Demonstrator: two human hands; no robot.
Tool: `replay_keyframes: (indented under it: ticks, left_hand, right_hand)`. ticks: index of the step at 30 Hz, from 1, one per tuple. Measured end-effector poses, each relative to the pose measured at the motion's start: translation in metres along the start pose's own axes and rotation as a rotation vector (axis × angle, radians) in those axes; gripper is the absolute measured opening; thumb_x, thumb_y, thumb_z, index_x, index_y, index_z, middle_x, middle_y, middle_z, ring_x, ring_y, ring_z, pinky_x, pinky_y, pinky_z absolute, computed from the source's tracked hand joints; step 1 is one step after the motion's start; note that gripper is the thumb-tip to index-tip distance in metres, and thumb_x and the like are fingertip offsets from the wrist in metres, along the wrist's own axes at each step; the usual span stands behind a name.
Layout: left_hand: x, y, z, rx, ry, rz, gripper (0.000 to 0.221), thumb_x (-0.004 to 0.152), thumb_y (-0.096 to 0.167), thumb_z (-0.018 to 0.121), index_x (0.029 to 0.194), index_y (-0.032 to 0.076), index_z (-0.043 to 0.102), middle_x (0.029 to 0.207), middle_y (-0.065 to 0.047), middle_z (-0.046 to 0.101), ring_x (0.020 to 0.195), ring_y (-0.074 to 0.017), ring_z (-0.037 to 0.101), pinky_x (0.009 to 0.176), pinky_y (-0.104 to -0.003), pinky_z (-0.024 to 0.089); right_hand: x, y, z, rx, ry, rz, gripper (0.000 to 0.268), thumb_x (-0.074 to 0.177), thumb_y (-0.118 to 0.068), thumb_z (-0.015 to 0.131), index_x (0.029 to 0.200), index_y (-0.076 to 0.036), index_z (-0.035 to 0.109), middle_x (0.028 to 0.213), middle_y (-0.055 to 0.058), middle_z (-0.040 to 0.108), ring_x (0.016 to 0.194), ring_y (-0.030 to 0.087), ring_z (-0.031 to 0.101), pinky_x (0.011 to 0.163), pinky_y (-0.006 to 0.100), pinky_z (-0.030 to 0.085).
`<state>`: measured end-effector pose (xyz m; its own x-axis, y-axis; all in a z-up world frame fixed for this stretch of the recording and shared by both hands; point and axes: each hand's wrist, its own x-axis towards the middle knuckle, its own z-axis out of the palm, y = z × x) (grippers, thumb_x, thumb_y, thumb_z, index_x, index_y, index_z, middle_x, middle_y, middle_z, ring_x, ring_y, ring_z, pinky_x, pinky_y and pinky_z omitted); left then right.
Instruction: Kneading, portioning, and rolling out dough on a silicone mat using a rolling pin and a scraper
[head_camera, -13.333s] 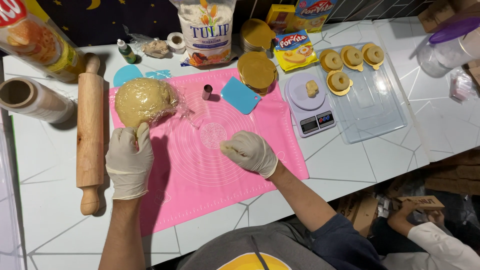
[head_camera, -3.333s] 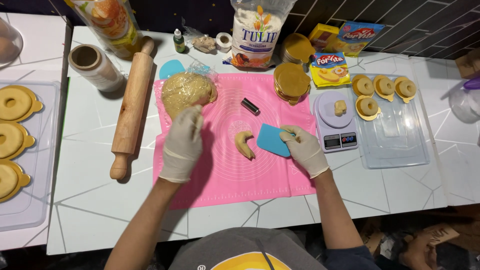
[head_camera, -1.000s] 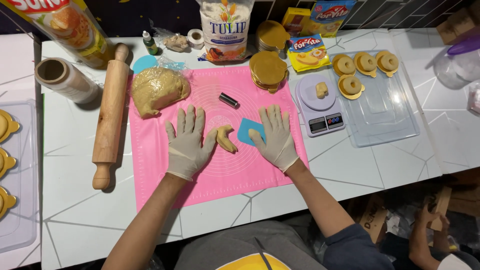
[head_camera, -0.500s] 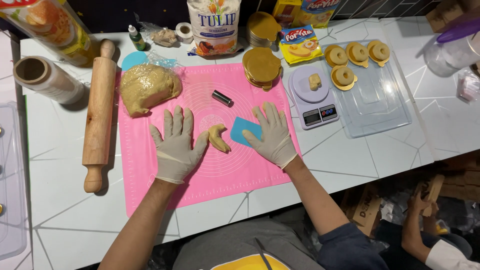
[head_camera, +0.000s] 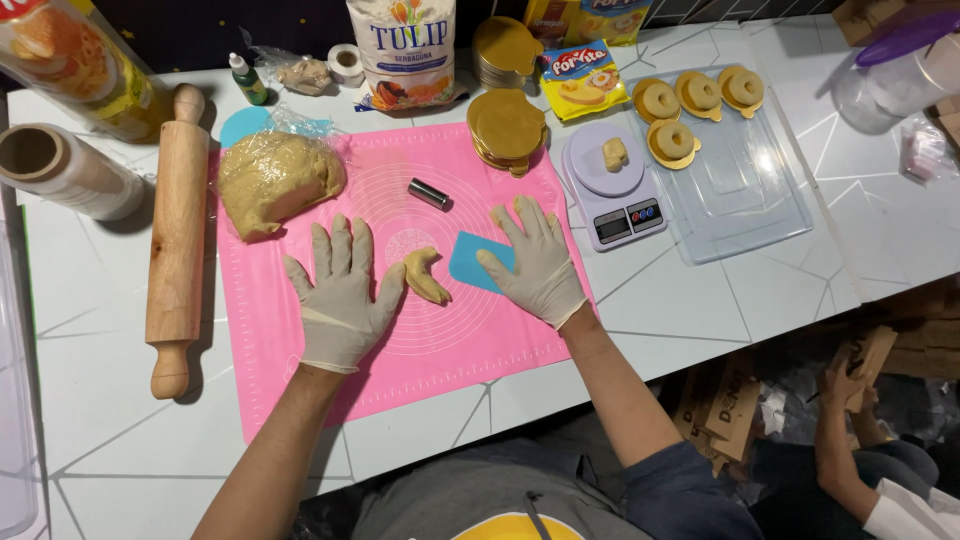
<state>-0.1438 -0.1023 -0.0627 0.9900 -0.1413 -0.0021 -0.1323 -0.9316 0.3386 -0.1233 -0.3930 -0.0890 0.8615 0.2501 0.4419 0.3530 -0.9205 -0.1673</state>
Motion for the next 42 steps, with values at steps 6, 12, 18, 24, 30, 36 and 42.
replay_keyframes:
  ticks: [6, 12, 18, 24, 30, 36, 42]
  left_hand:
    - [0.001, 0.002, -0.006, -0.007, -0.012, -0.012, 0.081, 0.101, 0.067, 0.024, 0.165, 0.017, 0.019, 0.172, -0.011, 0.016, 0.159, -0.0337, 0.004, 0.119, -0.073, 0.001]
    - [0.001, 0.004, -0.01, 0.02, -0.068, -0.031, 0.082, 0.101, 0.069, 0.021, 0.165, 0.018, 0.016, 0.172, -0.01, 0.014, 0.159, -0.0332, 0.003, 0.119, -0.073, -0.001]
    - [0.002, 0.011, -0.015, 0.042, -0.058, -0.039, 0.08, 0.102, 0.065, 0.024, 0.165, 0.016, 0.018, 0.172, -0.011, 0.016, 0.159, -0.0352, 0.005, 0.118, -0.074, 0.001]
    - [0.002, 0.009, -0.014, 0.039, -0.059, -0.026, 0.079, 0.103, 0.064, 0.023, 0.164, 0.015, 0.018, 0.172, -0.014, 0.015, 0.159, -0.0365, 0.004, 0.118, -0.075, 0.0]
    - [0.002, 0.005, -0.005, 0.036, -0.004, -0.003, 0.079, 0.103, 0.064, 0.023, 0.165, 0.014, 0.018, 0.172, -0.014, 0.014, 0.159, -0.0375, 0.003, 0.117, -0.075, 0.0]
    - [0.002, 0.006, 0.004, 0.045, 0.026, -0.011, 0.081, 0.104, 0.065, 0.024, 0.165, 0.012, 0.019, 0.172, -0.016, 0.015, 0.158, -0.0387, 0.003, 0.117, -0.075, 0.0]
    - [0.004, 0.012, 0.011, 0.043, 0.07, -0.011, 0.082, 0.103, 0.064, 0.025, 0.164, 0.01, 0.019, 0.171, -0.018, 0.015, 0.158, -0.0411, 0.004, 0.116, -0.076, 0.002]
  right_hand:
    - [0.005, -0.002, -0.007, 0.208, -0.017, 0.076, 0.041, 0.107, -0.04, 0.049, 0.139, -0.015, 0.06, 0.14, 0.018, 0.054, 0.138, 0.042, 0.048, 0.108, 0.061, 0.036]
    - [0.023, -0.002, -0.037, 0.654, 0.062, 0.354, 0.022, 0.105, -0.018, 0.061, 0.117, -0.005, 0.072, 0.114, 0.02, 0.071, 0.119, 0.037, 0.065, 0.104, 0.045, 0.049]
    - [0.078, 0.108, -0.02, -0.174, -0.03, 0.469, 0.047, 0.088, -0.069, 0.07, 0.118, -0.033, 0.074, 0.122, 0.008, 0.057, 0.119, 0.036, 0.053, 0.091, 0.052, 0.048]
    - [0.124, 0.12, 0.007, -0.482, -0.273, 0.361, 0.026, 0.084, -0.055, 0.064, 0.095, -0.037, 0.079, 0.146, 0.011, 0.055, 0.148, 0.037, 0.027, 0.116, 0.054, 0.019]
    - [0.134, 0.128, 0.024, -0.498, -0.406, 0.523, 0.027, 0.091, -0.046, 0.057, 0.106, -0.04, 0.078, 0.142, 0.001, 0.059, 0.149, 0.033, 0.016, 0.118, 0.054, 0.012]
    - [0.146, 0.136, 0.031, -0.473, -0.529, 0.633, 0.031, 0.09, -0.054, 0.059, 0.113, -0.039, 0.075, 0.146, 0.001, 0.051, 0.151, 0.033, 0.006, 0.12, 0.057, 0.004]
    - [0.15, 0.151, 0.039, -0.46, -0.432, 0.594, 0.03, 0.088, -0.055, 0.064, 0.106, -0.034, 0.077, 0.143, 0.008, 0.054, 0.148, 0.035, 0.014, 0.117, 0.056, 0.009]
